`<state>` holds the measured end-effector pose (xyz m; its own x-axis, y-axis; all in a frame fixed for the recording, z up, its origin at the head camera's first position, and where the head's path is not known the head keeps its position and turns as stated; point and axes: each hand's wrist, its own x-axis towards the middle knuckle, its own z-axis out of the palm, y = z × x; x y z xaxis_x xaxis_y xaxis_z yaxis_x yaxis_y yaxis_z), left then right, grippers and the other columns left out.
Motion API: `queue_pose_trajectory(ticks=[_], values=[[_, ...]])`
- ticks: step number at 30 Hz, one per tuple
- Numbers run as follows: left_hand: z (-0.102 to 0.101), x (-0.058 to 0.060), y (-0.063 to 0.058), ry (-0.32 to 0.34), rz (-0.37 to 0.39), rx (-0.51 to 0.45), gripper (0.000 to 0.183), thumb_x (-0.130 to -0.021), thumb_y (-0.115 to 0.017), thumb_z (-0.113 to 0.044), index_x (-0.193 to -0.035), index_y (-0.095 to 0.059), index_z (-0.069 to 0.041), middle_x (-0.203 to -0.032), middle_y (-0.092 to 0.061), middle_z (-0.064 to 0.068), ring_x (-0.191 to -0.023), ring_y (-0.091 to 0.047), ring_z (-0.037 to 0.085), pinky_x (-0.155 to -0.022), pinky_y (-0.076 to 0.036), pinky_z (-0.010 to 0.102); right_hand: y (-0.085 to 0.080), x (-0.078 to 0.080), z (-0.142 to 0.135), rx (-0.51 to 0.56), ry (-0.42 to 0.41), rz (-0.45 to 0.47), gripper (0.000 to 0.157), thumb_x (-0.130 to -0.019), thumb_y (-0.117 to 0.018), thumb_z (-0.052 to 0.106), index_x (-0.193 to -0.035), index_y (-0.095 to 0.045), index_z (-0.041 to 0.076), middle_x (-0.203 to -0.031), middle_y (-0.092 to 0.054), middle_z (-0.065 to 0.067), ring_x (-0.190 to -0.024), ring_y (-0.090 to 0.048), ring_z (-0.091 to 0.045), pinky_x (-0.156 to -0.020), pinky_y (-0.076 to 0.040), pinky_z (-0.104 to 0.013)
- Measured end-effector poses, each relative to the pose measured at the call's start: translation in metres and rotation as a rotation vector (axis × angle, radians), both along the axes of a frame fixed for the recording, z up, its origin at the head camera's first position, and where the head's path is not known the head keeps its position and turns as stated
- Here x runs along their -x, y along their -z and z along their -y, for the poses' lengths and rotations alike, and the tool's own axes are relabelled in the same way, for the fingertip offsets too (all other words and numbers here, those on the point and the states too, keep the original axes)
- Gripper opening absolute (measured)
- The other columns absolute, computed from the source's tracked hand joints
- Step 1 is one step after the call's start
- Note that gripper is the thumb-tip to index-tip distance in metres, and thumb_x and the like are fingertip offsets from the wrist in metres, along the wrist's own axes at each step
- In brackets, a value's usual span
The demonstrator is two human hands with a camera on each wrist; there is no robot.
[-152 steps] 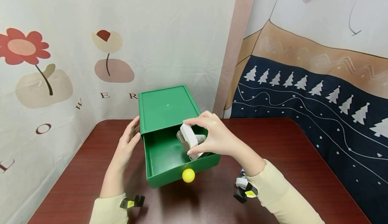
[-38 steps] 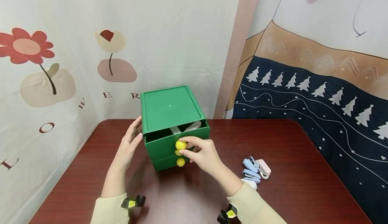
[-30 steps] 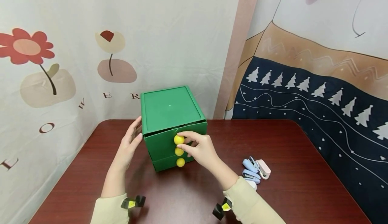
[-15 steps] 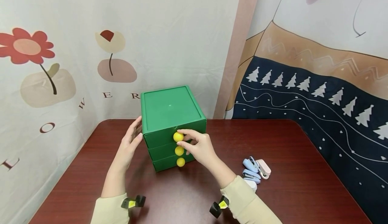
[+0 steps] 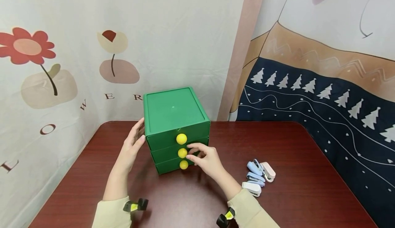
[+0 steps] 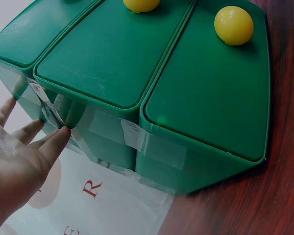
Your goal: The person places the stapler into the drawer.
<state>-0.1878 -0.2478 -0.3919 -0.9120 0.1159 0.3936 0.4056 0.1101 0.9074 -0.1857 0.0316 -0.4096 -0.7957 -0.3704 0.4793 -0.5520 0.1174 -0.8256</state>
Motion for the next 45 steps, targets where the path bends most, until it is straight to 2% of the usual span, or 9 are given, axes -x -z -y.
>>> queue_pose_trajectory(ticks=[4,6,11,16,22,26,33,37,45], values=[[0.0,0.0,0.0,0.002,-0.001,0.001,0.053,-0.103,-0.04,-0.009,-0.153,-0.024,-0.016,-0.152,-0.026,0.01,-0.135,-0.028,0.018,-0.097,-0.03,0.017,0.005,0.002,0.003,-0.01,-0.028,0.043,0.028,-0.083,-0.073,0.001,-0.11,-0.067,-0.004,-0.088,-0.068,-0.019,-0.049,-0.057,-0.034,-0.049,-0.05,-0.032],[0.0,0.0,0.0,0.003,-0.003,0.003,0.053,-0.103,-0.04,-0.009,-0.153,-0.024,-0.016,-0.152,-0.026,0.01,-0.135,-0.027,0.019,-0.097,-0.03,0.017,0.007,0.003,0.006,0.001,-0.046,0.067,0.03,-0.082,-0.074,0.001,-0.111,-0.067,-0.004,-0.089,-0.068,-0.021,-0.049,-0.056,-0.039,-0.049,-0.051,-0.037],[0.0,0.001,0.001,0.005,-0.008,-0.002,0.053,-0.103,-0.039,-0.009,-0.153,-0.024,-0.015,-0.152,-0.026,0.009,-0.136,-0.027,0.021,-0.097,-0.03,0.017,0.011,0.004,0.011,0.025,-0.036,0.107,0.03,-0.081,-0.075,0.0,-0.11,-0.068,-0.003,-0.087,-0.069,-0.017,-0.048,-0.055,-0.039,-0.049,-0.05,-0.046],[-0.001,0.001,0.0,0.011,-0.011,-0.009,0.053,-0.103,-0.04,-0.008,-0.153,-0.024,-0.015,-0.151,-0.027,0.009,-0.135,-0.027,0.02,-0.097,-0.03,0.017,0.013,0.003,0.011,0.025,0.0,0.1,0.027,-0.08,-0.075,0.0,-0.107,-0.069,-0.001,-0.085,-0.069,-0.013,-0.045,-0.053,-0.032,-0.044,-0.048,-0.032],[-0.002,0.001,0.0,0.01,-0.01,-0.008,0.053,-0.103,-0.04,-0.009,-0.153,-0.024,-0.015,-0.152,-0.027,0.009,-0.136,-0.027,0.021,-0.097,-0.03,0.017,0.014,-0.005,0.004,0.006,0.0,0.039,0.024,-0.079,-0.076,-0.003,-0.102,-0.07,-0.001,-0.083,-0.069,-0.012,-0.043,-0.049,-0.011,-0.042,-0.047,-0.027],[-0.002,0.001,0.0,0.011,-0.013,-0.01,0.053,-0.103,-0.04,-0.009,-0.153,-0.024,-0.014,-0.152,-0.027,0.01,-0.136,-0.027,0.021,-0.098,-0.03,0.017,0.018,-0.01,-0.002,-0.023,-0.017,-0.002,0.025,-0.078,-0.076,-0.003,-0.102,-0.07,-0.001,-0.083,-0.07,-0.012,-0.043,-0.048,-0.008,-0.042,-0.046,-0.026],[0.0,0.0,0.002,0.008,-0.018,-0.021,0.053,-0.103,-0.04,-0.007,-0.153,-0.025,-0.013,-0.151,-0.028,0.01,-0.134,-0.029,0.02,-0.097,-0.03,0.017,0.037,-0.014,-0.01,-0.035,-0.048,-0.051,0.027,-0.076,-0.08,0.004,-0.102,-0.071,0.006,-0.083,-0.07,-0.007,-0.043,-0.045,-0.005,-0.039,-0.041,-0.021],[0.0,0.0,0.002,0.008,-0.019,-0.022,0.053,-0.103,-0.04,-0.007,-0.153,-0.024,-0.013,-0.151,-0.029,0.007,-0.134,-0.028,0.022,-0.097,-0.031,0.017,0.039,-0.022,-0.015,-0.018,-0.088,-0.084,0.027,-0.077,-0.08,0.007,-0.103,-0.071,0.009,-0.084,-0.071,-0.004,-0.043,-0.045,-0.001,-0.038,-0.041,-0.019],[0.0,0.0,0.002,0.007,-0.02,-0.019,0.053,-0.103,-0.039,-0.008,-0.153,-0.024,-0.013,-0.15,-0.029,0.007,-0.134,-0.028,0.022,-0.097,-0.031,0.018,0.041,-0.037,-0.024,-0.009,-0.127,-0.219,0.028,-0.076,-0.081,0.009,-0.102,-0.071,0.012,-0.084,-0.071,0.0,-0.052,-0.048,0.005,-0.044,-0.041,-0.014]])
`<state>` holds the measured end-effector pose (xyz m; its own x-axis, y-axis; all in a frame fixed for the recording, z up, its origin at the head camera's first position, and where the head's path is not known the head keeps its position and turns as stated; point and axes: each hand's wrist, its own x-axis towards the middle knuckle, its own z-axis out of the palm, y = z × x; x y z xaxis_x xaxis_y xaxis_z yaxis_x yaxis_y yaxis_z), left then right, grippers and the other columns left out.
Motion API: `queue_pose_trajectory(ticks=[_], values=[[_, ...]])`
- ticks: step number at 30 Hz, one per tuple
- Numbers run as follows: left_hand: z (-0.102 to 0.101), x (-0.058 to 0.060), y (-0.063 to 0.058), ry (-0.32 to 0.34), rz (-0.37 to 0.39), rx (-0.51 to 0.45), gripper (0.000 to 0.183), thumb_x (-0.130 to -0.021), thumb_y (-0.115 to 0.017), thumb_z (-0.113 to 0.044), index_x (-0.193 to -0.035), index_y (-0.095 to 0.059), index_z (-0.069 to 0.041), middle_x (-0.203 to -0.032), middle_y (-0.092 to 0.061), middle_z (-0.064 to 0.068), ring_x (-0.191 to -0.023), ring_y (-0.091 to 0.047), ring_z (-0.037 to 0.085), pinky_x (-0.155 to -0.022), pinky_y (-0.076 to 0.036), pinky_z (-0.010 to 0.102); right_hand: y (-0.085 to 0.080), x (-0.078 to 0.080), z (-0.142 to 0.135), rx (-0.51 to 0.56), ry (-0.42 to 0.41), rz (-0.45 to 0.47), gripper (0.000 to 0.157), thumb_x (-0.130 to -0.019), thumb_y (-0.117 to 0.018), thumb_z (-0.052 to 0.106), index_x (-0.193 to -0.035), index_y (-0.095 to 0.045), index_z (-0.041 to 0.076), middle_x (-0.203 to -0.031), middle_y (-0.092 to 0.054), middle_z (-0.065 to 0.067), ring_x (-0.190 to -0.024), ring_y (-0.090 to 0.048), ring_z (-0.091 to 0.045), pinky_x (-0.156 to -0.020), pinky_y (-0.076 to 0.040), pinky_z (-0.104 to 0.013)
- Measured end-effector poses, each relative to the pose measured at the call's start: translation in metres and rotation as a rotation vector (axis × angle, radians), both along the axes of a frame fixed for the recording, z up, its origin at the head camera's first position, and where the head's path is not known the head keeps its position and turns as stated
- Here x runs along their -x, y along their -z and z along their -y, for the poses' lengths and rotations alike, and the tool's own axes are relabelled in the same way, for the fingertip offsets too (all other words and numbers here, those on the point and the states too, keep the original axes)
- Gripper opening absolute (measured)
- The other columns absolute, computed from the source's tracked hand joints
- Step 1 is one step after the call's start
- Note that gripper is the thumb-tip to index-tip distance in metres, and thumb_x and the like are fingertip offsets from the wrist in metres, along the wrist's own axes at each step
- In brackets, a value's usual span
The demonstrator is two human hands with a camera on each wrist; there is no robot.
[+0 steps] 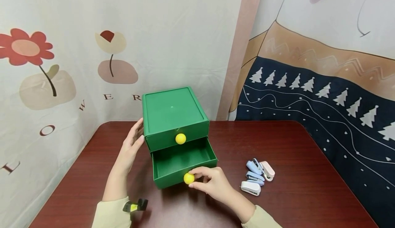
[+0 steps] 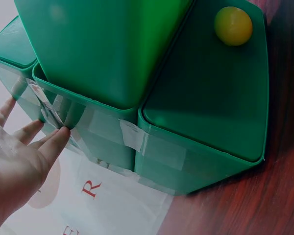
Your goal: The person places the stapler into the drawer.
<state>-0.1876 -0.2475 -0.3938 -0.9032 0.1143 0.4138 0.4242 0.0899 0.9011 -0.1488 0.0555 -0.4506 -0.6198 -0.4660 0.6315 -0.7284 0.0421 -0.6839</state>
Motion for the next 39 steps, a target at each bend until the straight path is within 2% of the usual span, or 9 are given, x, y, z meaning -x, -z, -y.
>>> queue_pose_trajectory(ticks=[3,12,21,26,33,39], values=[[0.0,0.0,0.0,0.0,0.001,0.001,0.053,-0.103,-0.039,-0.007,-0.153,-0.024,-0.013,-0.15,-0.029,0.008,-0.134,-0.028,0.023,-0.097,-0.031,0.018,0.001,-0.005,-0.003,-0.005,-0.009,-0.044,0.029,-0.076,-0.081,0.009,-0.102,-0.071,0.011,-0.084,-0.071,0.001,-0.059,-0.053,0.004,-0.048,-0.041,-0.013],[0.0,0.001,0.001,-0.001,-0.009,-0.004,0.053,-0.103,-0.04,-0.007,-0.153,-0.024,-0.012,-0.15,-0.03,0.006,-0.133,-0.029,0.022,-0.097,-0.03,0.017,0.003,-0.017,-0.011,-0.034,-0.027,-0.138,0.036,-0.068,-0.085,0.002,-0.1,-0.069,0.008,-0.08,-0.07,-0.001,-0.055,-0.051,0.0,-0.05,-0.04,-0.009],[0.001,0.001,0.002,-0.004,-0.007,-0.006,0.053,-0.103,-0.04,-0.007,-0.153,-0.024,-0.012,-0.15,-0.03,0.005,-0.131,-0.032,0.013,-0.097,-0.03,0.017,-0.017,-0.031,-0.014,-0.024,-0.067,-0.127,0.038,-0.065,-0.083,-0.007,-0.098,-0.066,0.004,-0.079,-0.07,-0.007,-0.06,-0.058,-0.006,-0.051,-0.04,-0.01],[0.0,0.001,0.002,-0.005,-0.009,-0.005,0.053,-0.103,-0.04,-0.008,-0.153,-0.024,-0.012,-0.15,-0.03,0.006,-0.132,-0.031,0.016,-0.097,-0.03,0.017,-0.024,-0.034,-0.017,-0.034,-0.083,-0.12,0.037,-0.068,-0.081,-0.008,-0.1,-0.066,0.003,-0.08,-0.07,-0.008,-0.058,-0.058,-0.005,-0.05,-0.041,-0.011],[0.0,0.001,0.001,0.0,-0.007,-0.006,0.053,-0.103,-0.04,-0.007,-0.153,-0.024,-0.012,-0.15,-0.03,0.006,-0.132,-0.031,0.014,-0.097,-0.03,0.017,-0.022,-0.03,-0.033,0.001,-0.081,-0.12,0.036,-0.068,-0.08,-0.009,-0.1,-0.067,-0.001,-0.08,-0.07,-0.011,-0.063,-0.062,-0.008,-0.054,-0.046,-0.014],[0.0,0.0,0.001,0.001,-0.005,-0.004,0.053,-0.103,-0.039,-0.008,-0.153,-0.024,-0.013,-0.15,-0.029,0.006,-0.134,-0.029,0.021,-0.097,-0.03,0.017,-0.023,-0.024,-0.051,0.092,-0.04,-0.281,0.024,-0.077,-0.079,0.002,-0.098,-0.069,0.004,-0.076,-0.068,-0.008,-0.063,-0.062,-0.011,-0.055,-0.046,-0.018]])
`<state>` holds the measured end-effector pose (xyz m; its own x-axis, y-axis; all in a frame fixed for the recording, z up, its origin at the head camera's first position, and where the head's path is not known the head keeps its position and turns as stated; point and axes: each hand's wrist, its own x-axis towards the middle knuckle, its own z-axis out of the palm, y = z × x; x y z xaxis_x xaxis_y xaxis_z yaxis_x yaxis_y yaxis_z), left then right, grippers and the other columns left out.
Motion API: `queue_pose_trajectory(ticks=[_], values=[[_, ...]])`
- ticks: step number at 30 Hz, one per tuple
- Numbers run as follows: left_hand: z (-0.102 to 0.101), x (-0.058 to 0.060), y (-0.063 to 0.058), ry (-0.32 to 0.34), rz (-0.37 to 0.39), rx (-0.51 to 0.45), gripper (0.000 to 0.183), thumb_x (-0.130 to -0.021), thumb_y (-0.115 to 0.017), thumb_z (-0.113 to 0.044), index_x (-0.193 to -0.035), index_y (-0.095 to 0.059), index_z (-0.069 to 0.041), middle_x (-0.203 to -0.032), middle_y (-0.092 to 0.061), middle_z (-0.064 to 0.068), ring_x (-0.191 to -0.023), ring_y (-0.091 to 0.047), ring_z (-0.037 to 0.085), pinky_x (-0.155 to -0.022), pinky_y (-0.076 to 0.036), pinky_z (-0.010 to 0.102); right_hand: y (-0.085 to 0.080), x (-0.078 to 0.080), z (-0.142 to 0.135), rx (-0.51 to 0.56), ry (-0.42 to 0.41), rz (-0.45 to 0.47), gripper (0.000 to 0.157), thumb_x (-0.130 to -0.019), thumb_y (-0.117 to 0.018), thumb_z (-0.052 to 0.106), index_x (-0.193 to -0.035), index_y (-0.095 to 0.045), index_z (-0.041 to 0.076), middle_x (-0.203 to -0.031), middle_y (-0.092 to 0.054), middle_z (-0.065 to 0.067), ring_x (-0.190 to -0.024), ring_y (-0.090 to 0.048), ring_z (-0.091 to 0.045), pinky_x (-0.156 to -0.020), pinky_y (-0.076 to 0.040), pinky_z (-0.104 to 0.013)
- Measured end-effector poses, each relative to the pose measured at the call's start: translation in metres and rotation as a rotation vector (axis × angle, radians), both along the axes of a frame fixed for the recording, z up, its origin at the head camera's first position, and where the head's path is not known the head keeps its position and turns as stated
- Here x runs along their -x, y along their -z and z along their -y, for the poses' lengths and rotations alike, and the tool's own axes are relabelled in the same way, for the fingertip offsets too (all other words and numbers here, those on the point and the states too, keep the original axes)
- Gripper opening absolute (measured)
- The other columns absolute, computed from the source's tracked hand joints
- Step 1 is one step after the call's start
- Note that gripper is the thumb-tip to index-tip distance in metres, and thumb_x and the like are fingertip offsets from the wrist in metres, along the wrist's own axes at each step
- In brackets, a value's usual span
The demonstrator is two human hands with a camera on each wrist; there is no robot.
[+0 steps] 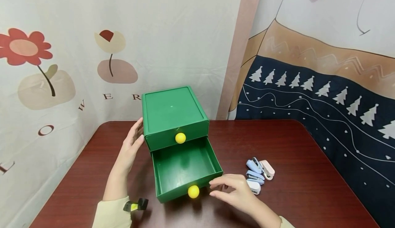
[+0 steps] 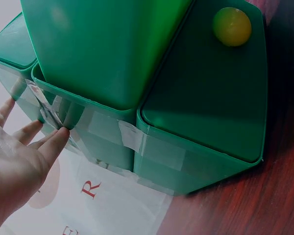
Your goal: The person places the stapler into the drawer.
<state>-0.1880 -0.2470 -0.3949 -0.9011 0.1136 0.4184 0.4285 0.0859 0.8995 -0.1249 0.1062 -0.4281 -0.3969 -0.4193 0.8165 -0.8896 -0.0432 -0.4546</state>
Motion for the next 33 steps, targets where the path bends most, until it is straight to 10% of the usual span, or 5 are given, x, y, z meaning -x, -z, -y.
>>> queue_pose_trajectory(ticks=[10,16,21,33], values=[[0.0,0.0,0.001,0.005,0.004,-0.003,0.053,-0.103,-0.039,-0.008,-0.153,-0.023,-0.013,-0.151,-0.028,0.006,-0.134,-0.029,0.018,-0.097,-0.03,0.017,-0.013,0.004,-0.047,0.031,0.243,-0.045,0.023,-0.076,-0.081,0.008,-0.095,-0.071,0.002,-0.084,-0.068,-0.012,-0.075,-0.062,-0.014,-0.074,-0.047,-0.019],[-0.001,-0.001,0.0,0.004,0.005,0.003,0.053,-0.103,-0.039,-0.008,-0.153,-0.023,-0.014,-0.151,-0.028,0.006,-0.134,-0.029,0.017,-0.097,-0.03,0.017,-0.009,0.009,-0.082,-0.022,0.414,0.059,0.045,-0.053,-0.082,-0.015,-0.095,-0.07,-0.005,-0.089,-0.067,-0.015,-0.083,-0.058,-0.016,-0.078,-0.042,-0.016],[0.0,0.0,0.0,0.006,0.0,0.002,0.053,-0.103,-0.039,-0.008,-0.153,-0.023,-0.013,-0.151,-0.027,0.008,-0.134,-0.029,0.018,-0.097,-0.03,0.017,-0.003,0.012,-0.108,-0.122,0.504,0.171,0.052,-0.055,-0.083,-0.017,-0.103,-0.067,-0.006,-0.098,-0.065,-0.016,-0.086,-0.056,-0.008,-0.068,-0.041,-0.02],[0.0,0.001,0.001,0.009,0.001,-0.004,0.053,-0.103,-0.039,-0.008,-0.153,-0.023,-0.014,-0.152,-0.025,0.013,-0.134,-0.028,0.02,-0.096,-0.031,0.018,0.049,0.039,-0.171,-0.299,0.592,0.386,0.07,-0.06,-0.089,0.002,-0.125,-0.061,0.003,-0.118,-0.061,-0.011,-0.097,-0.051,-0.01,-0.083,-0.037,-0.014]])
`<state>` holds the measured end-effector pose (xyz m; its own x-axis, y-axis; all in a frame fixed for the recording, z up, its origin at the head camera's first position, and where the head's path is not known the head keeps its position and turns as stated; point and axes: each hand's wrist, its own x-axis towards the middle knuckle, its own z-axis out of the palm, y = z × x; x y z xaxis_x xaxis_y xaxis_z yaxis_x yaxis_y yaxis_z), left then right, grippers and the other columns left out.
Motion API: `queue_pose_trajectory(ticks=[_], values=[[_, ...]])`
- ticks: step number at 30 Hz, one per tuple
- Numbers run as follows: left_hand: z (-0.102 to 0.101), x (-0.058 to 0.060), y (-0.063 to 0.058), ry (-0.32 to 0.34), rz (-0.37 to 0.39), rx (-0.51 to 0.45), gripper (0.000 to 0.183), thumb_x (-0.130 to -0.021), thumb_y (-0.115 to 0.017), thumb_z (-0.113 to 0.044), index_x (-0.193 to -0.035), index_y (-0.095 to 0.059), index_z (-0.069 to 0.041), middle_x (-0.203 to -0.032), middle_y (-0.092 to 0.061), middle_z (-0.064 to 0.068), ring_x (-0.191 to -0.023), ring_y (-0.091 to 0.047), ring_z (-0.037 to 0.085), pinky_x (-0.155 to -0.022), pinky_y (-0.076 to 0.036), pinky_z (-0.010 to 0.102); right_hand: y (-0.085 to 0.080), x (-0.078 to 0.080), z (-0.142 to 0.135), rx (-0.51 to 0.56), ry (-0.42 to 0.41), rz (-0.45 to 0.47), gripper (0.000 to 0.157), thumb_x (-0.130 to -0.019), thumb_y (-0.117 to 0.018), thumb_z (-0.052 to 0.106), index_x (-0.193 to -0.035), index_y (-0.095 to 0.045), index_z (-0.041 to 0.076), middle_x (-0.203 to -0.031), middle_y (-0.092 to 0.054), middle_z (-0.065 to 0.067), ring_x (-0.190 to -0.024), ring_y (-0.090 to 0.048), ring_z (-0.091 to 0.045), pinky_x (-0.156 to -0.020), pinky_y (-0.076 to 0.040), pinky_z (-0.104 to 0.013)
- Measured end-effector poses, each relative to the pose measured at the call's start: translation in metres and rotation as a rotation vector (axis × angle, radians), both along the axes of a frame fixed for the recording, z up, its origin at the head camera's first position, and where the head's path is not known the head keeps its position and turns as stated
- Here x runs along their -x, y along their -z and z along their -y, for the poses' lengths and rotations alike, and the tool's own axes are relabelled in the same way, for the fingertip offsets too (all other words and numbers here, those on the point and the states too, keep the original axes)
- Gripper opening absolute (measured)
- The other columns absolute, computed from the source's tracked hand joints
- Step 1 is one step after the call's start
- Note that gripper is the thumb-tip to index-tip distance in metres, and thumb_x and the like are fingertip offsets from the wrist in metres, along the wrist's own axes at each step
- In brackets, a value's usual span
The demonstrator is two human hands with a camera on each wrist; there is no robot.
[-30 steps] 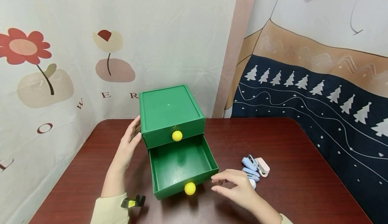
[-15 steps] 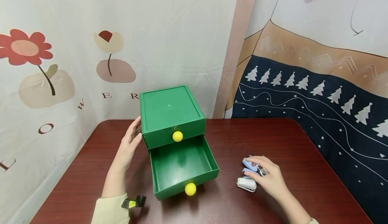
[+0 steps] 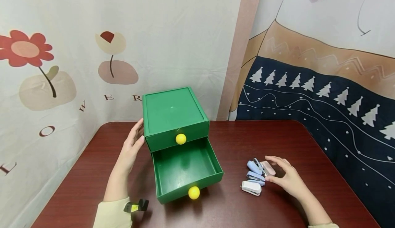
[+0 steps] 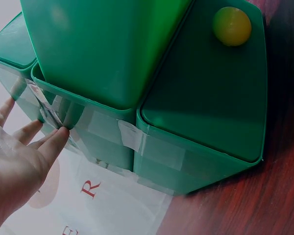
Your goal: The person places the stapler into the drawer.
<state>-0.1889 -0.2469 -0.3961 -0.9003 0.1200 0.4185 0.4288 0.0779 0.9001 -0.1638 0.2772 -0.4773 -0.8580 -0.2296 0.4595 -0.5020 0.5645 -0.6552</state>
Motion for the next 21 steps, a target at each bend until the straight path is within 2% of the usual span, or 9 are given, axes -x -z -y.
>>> queue_pose_trajectory(ticks=[5,9,15,21], values=[[0.0,0.0,-0.001,0.0,0.0,0.004,0.053,-0.103,-0.039,-0.008,-0.153,-0.023,-0.014,-0.152,-0.025,0.012,-0.134,-0.029,0.019,-0.097,-0.03,0.018,0.012,0.006,-0.015,-0.035,-0.039,0.106,0.075,-0.066,-0.088,0.016,-0.133,-0.056,0.008,-0.114,-0.059,-0.007,-0.095,-0.05,-0.008,-0.077,-0.041,-0.021],[0.0,-0.001,-0.001,-0.006,0.003,0.007,0.053,-0.103,-0.039,-0.008,-0.153,-0.023,-0.014,-0.152,-0.025,0.012,-0.134,-0.028,0.019,-0.097,-0.03,0.018,0.017,0.01,-0.021,-0.051,-0.079,0.155,0.075,-0.069,-0.087,0.02,-0.135,-0.052,0.008,-0.106,-0.057,-0.003,-0.09,-0.05,-0.008,-0.072,-0.043,-0.027],[0.0,-0.002,0.0,-0.016,0.004,0.013,0.053,-0.103,-0.039,-0.008,-0.153,-0.023,-0.014,-0.151,-0.027,0.011,-0.133,-0.03,0.014,-0.097,-0.03,0.017,0.022,0.015,-0.028,-0.101,-0.116,0.146,0.075,-0.069,-0.087,0.019,-0.135,-0.052,0.006,-0.1,-0.056,0.002,-0.088,-0.047,-0.007,-0.068,-0.039,-0.028],[0.0,-0.002,-0.001,-0.012,0.008,0.016,0.053,-0.103,-0.038,-0.008,-0.153,-0.023,-0.015,-0.151,-0.027,0.009,-0.134,-0.028,0.021,-0.097,-0.03,0.019,0.02,0.02,-0.03,-0.153,-0.147,0.149,0.076,-0.068,-0.087,0.018,-0.135,-0.053,0.008,-0.098,-0.055,0.006,-0.088,-0.047,-0.007,-0.071,-0.038,-0.028]])
